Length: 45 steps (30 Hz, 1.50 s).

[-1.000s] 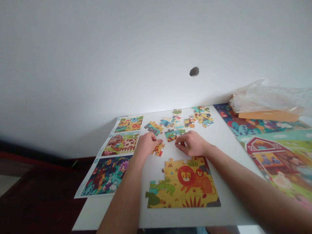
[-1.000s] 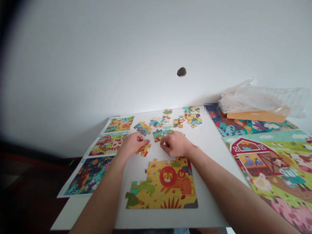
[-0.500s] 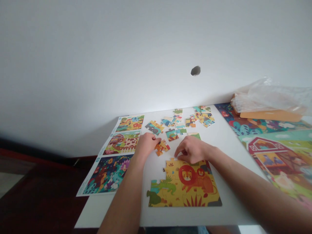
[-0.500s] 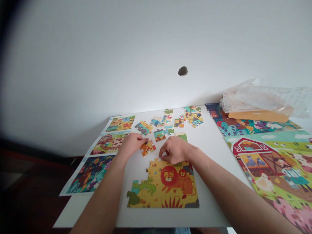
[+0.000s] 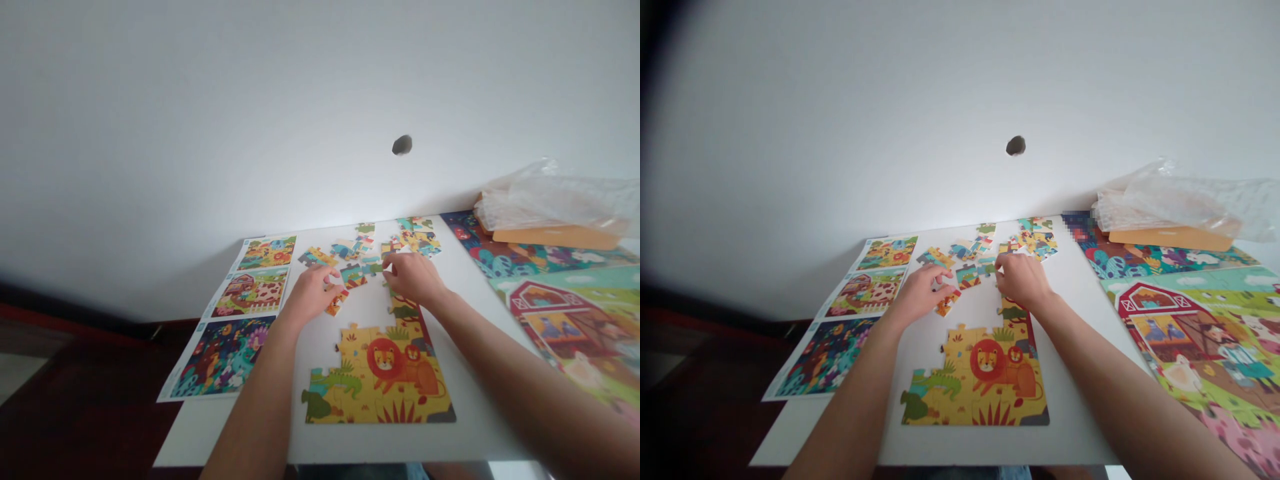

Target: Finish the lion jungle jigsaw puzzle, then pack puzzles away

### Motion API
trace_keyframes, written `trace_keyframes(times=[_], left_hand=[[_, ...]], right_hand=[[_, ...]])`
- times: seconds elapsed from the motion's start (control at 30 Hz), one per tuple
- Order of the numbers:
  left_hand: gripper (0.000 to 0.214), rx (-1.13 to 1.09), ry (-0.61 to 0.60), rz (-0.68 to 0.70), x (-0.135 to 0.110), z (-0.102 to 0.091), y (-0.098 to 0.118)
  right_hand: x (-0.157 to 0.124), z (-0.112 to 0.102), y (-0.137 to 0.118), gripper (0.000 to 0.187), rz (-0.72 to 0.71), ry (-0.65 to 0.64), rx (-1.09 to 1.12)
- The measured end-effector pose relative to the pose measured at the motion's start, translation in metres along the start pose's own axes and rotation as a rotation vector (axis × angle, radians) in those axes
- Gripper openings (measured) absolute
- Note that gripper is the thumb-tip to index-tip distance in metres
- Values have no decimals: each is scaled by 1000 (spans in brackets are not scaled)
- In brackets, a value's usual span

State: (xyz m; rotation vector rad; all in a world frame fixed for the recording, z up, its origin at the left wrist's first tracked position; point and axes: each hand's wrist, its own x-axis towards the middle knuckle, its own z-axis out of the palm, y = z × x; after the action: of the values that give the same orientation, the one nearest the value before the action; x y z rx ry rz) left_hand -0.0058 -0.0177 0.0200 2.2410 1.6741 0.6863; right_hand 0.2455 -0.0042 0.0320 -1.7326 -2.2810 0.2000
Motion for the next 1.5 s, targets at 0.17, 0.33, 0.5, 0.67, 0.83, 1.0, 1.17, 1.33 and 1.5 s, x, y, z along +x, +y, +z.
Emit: trace_keyframes(times=[0.17,0.33,0.5,0.67,0.83,1.0,1.17,1.33,1.5], left_hand=[[9,-21,-85,15,-2,4,-2],[8,34,-73,-47,-1,5,-10],[7,51,-84,-130,-1,3,-9],[5,88,-77,-142,0,2,-10],[6,96,-28,-122,2,5,-16],[10,54,131,123,3,8,-5],[21,81,7,233,1,15,7],[21,122,-51,87,2,18,7],[18,91,-14,56,3,17,6]], right_hand=[[7,5,16,24,160,-81,-27],[6,7,14,12,101,-124,-22],[6,4,12,10,95,-162,-17],[5,5,12,10,81,-188,-14],[5,6,14,11,58,-179,-13],[4,3,10,10,74,-169,-25],[6,6,11,19,96,14,6],[12,13,22,34,79,169,-13],[12,16,22,36,51,98,19]])
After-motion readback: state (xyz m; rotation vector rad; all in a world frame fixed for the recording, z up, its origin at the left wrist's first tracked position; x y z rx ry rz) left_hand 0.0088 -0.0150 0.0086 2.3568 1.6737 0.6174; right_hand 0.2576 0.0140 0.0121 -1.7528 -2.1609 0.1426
